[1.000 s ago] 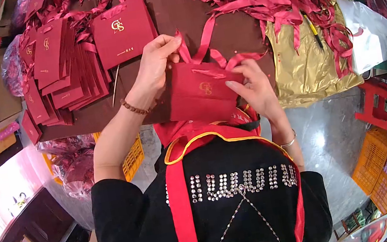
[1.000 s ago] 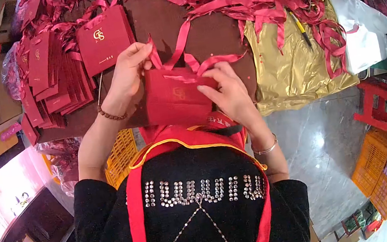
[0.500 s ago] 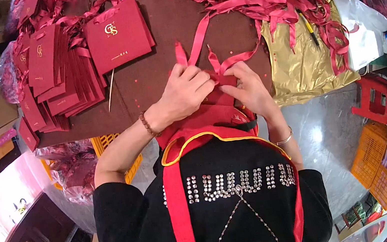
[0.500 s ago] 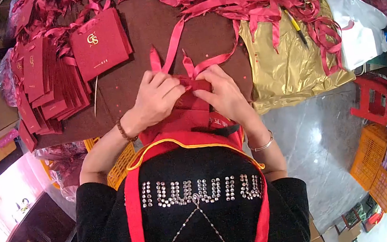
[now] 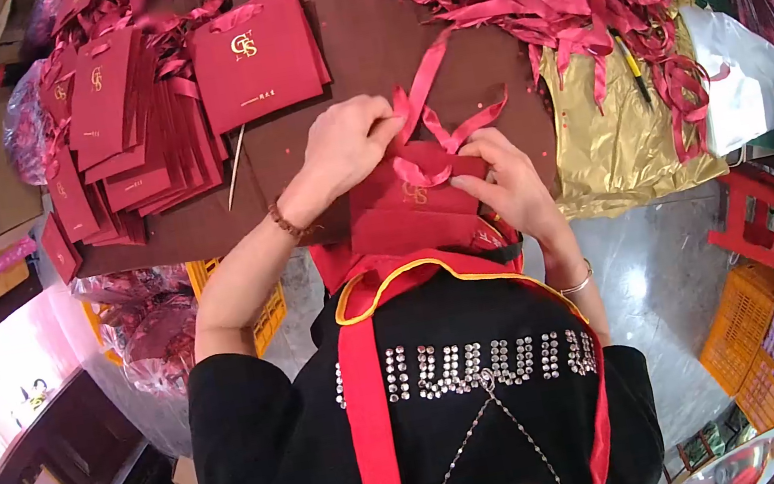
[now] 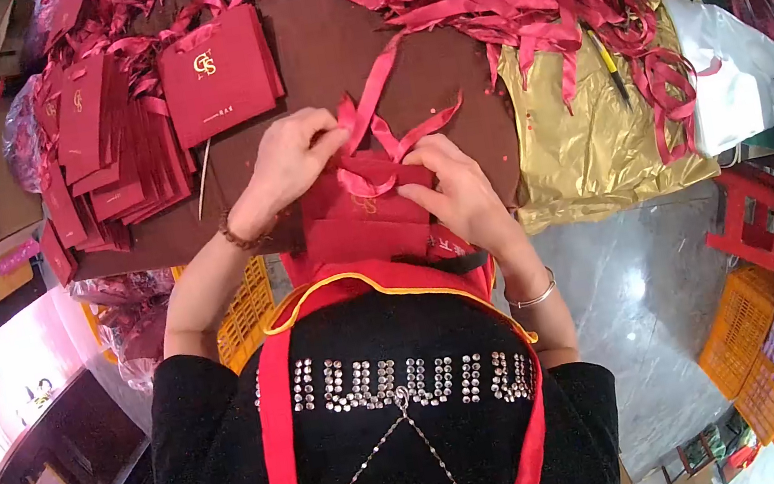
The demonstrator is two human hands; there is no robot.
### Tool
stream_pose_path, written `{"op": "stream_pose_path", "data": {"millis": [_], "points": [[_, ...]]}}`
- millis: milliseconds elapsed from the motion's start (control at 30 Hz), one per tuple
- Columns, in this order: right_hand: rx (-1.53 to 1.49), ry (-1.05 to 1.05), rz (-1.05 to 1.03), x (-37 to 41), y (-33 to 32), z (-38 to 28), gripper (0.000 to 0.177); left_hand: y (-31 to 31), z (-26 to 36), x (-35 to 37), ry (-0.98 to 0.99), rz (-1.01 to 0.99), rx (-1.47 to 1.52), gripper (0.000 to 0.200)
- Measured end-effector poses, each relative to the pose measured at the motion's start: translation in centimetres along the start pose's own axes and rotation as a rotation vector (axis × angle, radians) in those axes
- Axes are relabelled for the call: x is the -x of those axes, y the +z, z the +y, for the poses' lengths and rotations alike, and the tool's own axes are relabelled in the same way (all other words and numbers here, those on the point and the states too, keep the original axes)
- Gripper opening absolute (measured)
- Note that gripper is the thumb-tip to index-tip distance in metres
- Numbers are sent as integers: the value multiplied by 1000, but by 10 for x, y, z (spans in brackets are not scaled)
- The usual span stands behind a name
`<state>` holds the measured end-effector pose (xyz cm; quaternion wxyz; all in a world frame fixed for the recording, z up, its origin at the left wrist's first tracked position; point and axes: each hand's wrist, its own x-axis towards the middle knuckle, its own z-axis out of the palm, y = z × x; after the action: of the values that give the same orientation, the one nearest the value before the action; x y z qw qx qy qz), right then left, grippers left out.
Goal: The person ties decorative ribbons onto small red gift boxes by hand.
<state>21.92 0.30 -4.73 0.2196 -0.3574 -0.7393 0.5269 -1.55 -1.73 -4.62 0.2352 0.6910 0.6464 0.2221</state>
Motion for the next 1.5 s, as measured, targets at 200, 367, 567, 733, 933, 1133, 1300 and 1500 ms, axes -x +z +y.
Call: {"op": "stream_pose_path", "data": {"millis": [200,367,567,733,933,1133,1300,1500], "points": [[-50,-11,-35,4,2,-3,28,4,-11,-8,-393,203,871,21],[-111,33,89,5,6,1,30,-1,-12,11,-400,73,1117,31],[-346,87,177,2,2,-2,35,-5,-2,54,-339,-270,1202,70],[-408,-52,204,-7,4,4,37,-27,-3,68,-300,-122,1187,62],[-636,98,243,-20,6,-18,39,-50,-3,63,-363,124,1331,40],[-504,141,282,-13,4,2,24,-137,3,49,-148,697,690,41],[-564,177,224,-9,15,10,18,-142,16,13,3,823,-766,49],[-343,92,158,-5,16,7,18,-69,-15,-38,-211,357,-654,48]]}}
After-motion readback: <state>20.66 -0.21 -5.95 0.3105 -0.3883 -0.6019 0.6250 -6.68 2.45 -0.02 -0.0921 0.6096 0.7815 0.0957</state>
